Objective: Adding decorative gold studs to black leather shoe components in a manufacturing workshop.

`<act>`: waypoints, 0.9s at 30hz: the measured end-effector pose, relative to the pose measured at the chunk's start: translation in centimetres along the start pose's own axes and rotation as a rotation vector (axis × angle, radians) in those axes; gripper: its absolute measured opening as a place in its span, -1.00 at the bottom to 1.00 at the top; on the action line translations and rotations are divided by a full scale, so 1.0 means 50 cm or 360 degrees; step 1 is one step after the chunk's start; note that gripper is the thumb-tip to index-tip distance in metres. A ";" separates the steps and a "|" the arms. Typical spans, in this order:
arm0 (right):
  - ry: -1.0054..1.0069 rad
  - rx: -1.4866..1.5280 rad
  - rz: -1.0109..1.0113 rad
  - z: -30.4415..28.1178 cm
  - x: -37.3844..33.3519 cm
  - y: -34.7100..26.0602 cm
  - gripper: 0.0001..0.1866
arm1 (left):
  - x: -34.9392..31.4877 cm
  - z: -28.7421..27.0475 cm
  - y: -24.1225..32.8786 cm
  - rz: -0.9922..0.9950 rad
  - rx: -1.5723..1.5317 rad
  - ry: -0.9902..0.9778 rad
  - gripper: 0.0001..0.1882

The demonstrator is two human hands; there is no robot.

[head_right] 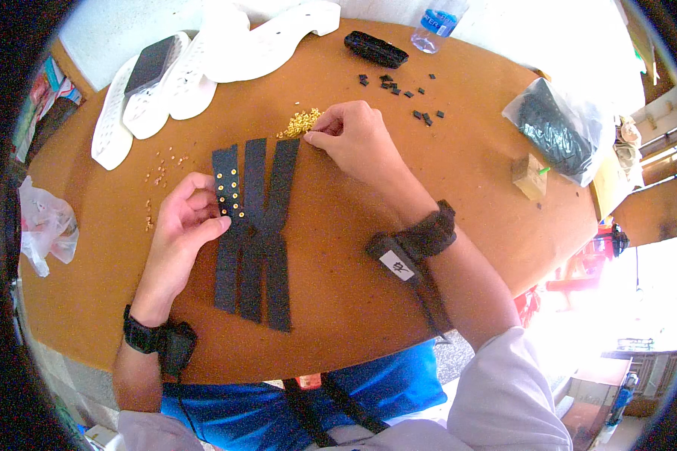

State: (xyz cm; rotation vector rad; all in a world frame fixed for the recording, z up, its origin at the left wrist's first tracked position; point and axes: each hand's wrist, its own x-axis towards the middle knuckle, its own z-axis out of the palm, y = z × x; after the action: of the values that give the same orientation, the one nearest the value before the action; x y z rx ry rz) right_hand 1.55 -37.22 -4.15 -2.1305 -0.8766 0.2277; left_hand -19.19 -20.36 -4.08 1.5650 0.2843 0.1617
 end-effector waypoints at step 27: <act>-0.0669 0.0396 -0.0560 0.060 -0.070 -0.087 -0.92 | 0.007 -0.004 -0.007 -0.0103 0.0014 0.0089 -0.75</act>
State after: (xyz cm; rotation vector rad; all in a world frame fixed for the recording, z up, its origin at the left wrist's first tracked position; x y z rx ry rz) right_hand -4.58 -35.75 -3.36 -1.6882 -1.3703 0.5820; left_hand -18.95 -20.09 -4.44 1.5598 0.3795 0.1537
